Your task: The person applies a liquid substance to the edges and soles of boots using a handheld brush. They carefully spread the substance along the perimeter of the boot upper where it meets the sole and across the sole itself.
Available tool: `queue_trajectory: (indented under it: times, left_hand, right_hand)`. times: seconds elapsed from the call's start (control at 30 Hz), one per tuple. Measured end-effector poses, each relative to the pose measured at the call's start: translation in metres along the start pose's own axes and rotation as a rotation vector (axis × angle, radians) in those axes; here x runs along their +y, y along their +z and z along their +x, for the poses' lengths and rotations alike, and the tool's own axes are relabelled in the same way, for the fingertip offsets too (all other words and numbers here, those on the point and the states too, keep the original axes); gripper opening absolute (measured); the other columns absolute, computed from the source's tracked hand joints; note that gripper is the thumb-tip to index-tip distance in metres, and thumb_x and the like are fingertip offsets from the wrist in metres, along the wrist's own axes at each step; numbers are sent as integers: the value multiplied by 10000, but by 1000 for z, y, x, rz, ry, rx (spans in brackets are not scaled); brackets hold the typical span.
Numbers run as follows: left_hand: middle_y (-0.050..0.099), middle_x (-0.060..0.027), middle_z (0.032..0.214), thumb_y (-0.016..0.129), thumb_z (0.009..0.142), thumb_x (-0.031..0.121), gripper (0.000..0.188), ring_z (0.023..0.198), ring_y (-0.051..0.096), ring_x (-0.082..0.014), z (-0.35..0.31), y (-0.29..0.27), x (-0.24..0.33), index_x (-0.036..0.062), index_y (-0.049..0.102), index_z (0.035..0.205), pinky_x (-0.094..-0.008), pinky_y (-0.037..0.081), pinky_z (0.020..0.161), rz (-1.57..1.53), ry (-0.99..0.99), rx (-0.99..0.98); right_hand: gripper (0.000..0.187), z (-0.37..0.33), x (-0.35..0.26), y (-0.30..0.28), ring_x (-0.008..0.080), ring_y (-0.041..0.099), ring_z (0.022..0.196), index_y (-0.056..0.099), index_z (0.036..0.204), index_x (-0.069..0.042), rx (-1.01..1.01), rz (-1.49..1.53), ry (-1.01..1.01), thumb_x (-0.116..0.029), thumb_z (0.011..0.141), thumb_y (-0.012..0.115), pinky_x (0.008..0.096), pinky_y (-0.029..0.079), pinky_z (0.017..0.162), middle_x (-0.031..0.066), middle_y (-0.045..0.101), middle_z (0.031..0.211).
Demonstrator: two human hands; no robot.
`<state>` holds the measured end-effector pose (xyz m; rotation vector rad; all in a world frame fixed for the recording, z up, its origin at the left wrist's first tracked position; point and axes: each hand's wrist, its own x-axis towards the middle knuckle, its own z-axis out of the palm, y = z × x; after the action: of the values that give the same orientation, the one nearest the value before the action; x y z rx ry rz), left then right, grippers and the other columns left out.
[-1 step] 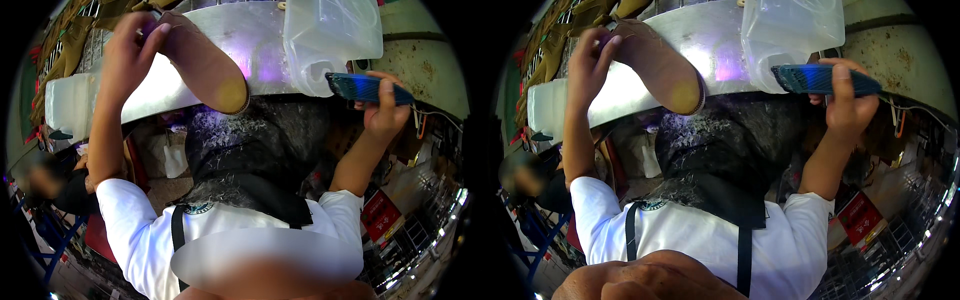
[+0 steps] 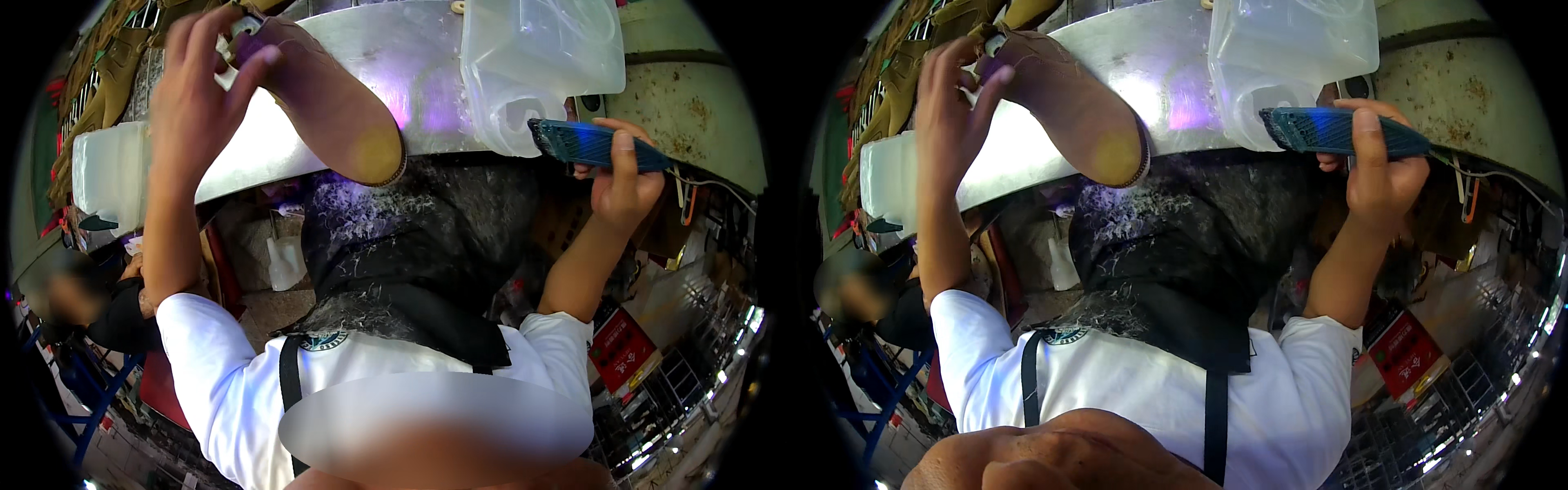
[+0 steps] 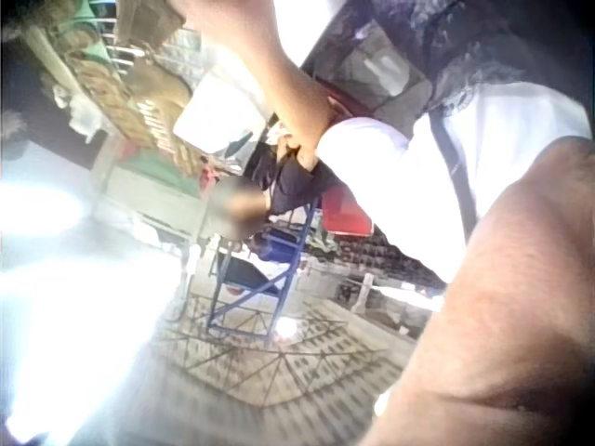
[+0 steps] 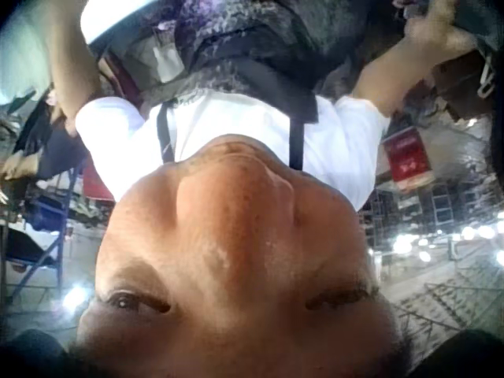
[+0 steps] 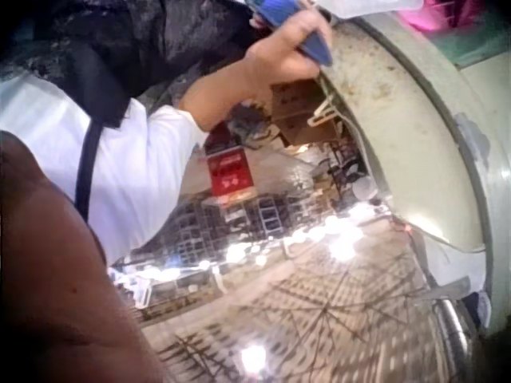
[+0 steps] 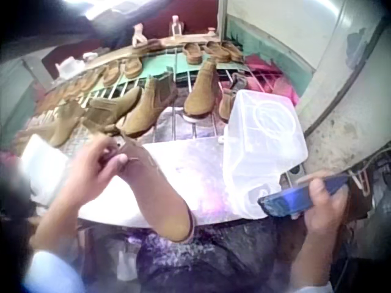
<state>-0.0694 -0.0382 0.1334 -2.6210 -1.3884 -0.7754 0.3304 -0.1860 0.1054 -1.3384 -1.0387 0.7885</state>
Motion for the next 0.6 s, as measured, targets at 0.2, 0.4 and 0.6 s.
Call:
queue_trajectory:
  times: [0.2,0.4,0.6]
  left_hand:
    - [543,-100,1425,913,507,135,1104,1373,482,-311,-19,20,61,143,447,1508,-504,329,1213,13,703,-556]
    - [538,-125,1415,895,537,171,1054,1327,502,-346,7,46,55,157,469,1500,-499,389,1143,-31,785,-663]
    - [649,-193,1257,883,749,165,750,1079,696,-281,37,-10,-41,-31,528,1381,-388,602,857,-746,361,-262]
  right_hand:
    - [281,-15,22,-1,158,637,570,695,1033,86,41,87,37,-187,1005,635,271,513,491,143,705,788]
    - [300,-14,32,2,145,662,596,701,1051,82,44,78,43,-211,999,661,253,529,518,134,718,816]
    - [289,-18,34,-2,132,654,599,705,1057,77,49,18,32,-203,1005,660,247,513,516,119,713,817]
